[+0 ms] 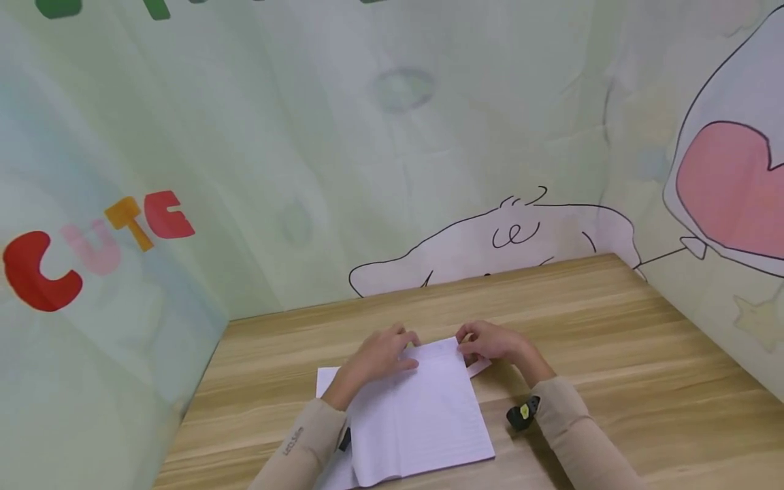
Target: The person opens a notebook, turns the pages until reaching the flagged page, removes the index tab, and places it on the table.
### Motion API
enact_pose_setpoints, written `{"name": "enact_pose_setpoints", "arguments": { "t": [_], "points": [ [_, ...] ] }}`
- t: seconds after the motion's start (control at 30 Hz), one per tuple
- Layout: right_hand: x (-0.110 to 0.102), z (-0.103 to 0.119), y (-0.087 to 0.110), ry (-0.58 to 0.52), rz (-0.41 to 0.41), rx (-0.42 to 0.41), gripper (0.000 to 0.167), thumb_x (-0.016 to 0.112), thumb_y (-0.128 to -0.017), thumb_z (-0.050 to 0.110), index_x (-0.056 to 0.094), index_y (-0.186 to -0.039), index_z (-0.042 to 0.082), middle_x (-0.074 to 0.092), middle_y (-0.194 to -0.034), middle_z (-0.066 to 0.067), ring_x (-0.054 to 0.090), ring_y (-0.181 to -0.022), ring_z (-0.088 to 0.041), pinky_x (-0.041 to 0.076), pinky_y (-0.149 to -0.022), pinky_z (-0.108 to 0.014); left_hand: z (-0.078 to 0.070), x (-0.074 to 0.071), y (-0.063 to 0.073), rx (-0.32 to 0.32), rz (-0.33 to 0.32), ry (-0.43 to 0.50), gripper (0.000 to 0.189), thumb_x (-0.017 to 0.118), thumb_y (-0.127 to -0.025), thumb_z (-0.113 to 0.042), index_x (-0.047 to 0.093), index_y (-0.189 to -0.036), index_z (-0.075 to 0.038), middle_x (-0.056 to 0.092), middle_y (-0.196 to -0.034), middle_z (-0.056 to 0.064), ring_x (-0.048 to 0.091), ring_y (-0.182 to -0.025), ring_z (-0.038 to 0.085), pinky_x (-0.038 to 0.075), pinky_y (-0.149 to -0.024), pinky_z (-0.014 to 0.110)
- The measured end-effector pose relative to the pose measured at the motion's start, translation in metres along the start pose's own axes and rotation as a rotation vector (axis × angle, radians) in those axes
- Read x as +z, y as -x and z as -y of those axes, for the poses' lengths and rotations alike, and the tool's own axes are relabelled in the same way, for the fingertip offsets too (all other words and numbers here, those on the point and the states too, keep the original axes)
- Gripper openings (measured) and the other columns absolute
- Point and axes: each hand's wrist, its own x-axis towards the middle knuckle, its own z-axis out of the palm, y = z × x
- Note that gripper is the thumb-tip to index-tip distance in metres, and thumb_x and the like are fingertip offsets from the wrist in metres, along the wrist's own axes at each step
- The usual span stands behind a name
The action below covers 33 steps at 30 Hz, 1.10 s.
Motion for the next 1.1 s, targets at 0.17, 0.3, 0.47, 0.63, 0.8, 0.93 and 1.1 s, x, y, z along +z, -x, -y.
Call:
{"name": "enact_pose_setpoints", "arguments": {
  "t": [0.17, 0.3, 0.47, 0.63, 0.8, 0.93, 1.1],
  "points": [
    [0.001, -0.001, 0.000, -0.018, 0.031, -0.045, 0.009, 0.063, -0.098, 0.012, 0.063, -0.099, 0.003, 0.055, -0.080, -0.005, 0.050, -0.074, -0.019, 0.039, -0.064, -0.028, -0.003, 0.005, -0.013, 0.032, -0.089, 0.007, 0.015, 0.078, -0.089, -0.023, 0.069, -0.099, -0.016, 0.059, -0.099, 0.001, 0.058, -0.084, 0.016, 0.049, -0.076, 0.034],
    [0.003, -0.003, -0.001, -0.045, 0.048, -0.088, 0.011, 0.063, -0.098, 0.011, 0.062, -0.093, 0.001, 0.052, -0.075, -0.003, 0.048, -0.070, -0.017, 0.038, -0.061, -0.027, -0.004, 0.010, -0.025, 0.078, -0.120, 0.022, 0.013, 0.077, -0.089, -0.020, 0.065, -0.087, -0.016, 0.062, -0.086, -0.003, 0.057, -0.078, 0.012, 0.047, -0.072, 0.030],
    [0.006, -0.004, -0.002, -0.058, 0.064, -0.103, 0.013, 0.061, -0.099, 0.010, 0.061, -0.091, -0.001, 0.050, -0.071, -0.002, 0.047, -0.066, -0.015, 0.038, -0.061, -0.026, -0.005, 0.015, -0.036, 0.059, -0.090, 0.111, 0.017, 0.076, -0.090, -0.022, 0.063, -0.081, -0.016, 0.059, -0.075, -0.007, 0.050, -0.069, 0.008, 0.043, -0.067, 0.026],
    [0.005, -0.006, -0.003, -0.037, 0.068, -0.102, 0.016, 0.061, -0.099, 0.011, 0.060, -0.086, 0.001, 0.050, -0.069, -0.002, 0.046, -0.064, -0.015, 0.037, -0.061, -0.026, -0.006, 0.017, -0.042, 0.023, -0.087, 0.126, 0.019, 0.078, -0.088, -0.024, 0.064, -0.077, -0.016, 0.058, -0.070, -0.009, 0.049, -0.066, 0.006, 0.042, -0.067, 0.027],
    [0.004, -0.005, -0.003, -0.037, 0.058, -0.095, 0.013, 0.062, -0.098, 0.011, 0.061, -0.090, 0.001, 0.051, -0.071, -0.003, 0.046, -0.064, -0.016, 0.035, -0.061, -0.027, -0.006, 0.017, -0.042, 0.026, -0.103, 0.104, 0.018, 0.079, -0.087, -0.025, 0.067, -0.076, -0.017, 0.059, -0.067, -0.011, 0.048, -0.065, 0.005, 0.041, -0.075, 0.034],
    [0.004, -0.004, -0.004, -0.033, 0.048, -0.089, 0.011, 0.062, -0.098, 0.012, 0.063, -0.098, 0.001, 0.053, -0.072, -0.004, 0.046, -0.064, -0.016, 0.036, -0.062, -0.028, -0.007, 0.017, -0.043, 0.027, -0.093, 0.100, 0.017, 0.079, -0.087, -0.023, 0.069, -0.076, -0.017, 0.056, -0.064, -0.012, 0.046, -0.065, 0.005, 0.039, -0.077, 0.036],
    [0.005, -0.006, -0.006, 0.007, 0.028, -0.079, 0.017, 0.060, -0.099, 0.010, 0.060, -0.083, 0.002, 0.049, -0.066, -0.002, 0.042, -0.058, -0.014, 0.032, -0.056, -0.025, -0.009, 0.018, -0.046, 0.022, -0.084, 0.083, 0.011, 0.078, -0.088, -0.022, 0.073, -0.080, -0.016, 0.063, -0.069, -0.011, 0.050, -0.067, 0.006, 0.039, -0.077, 0.036]
  ]
}}
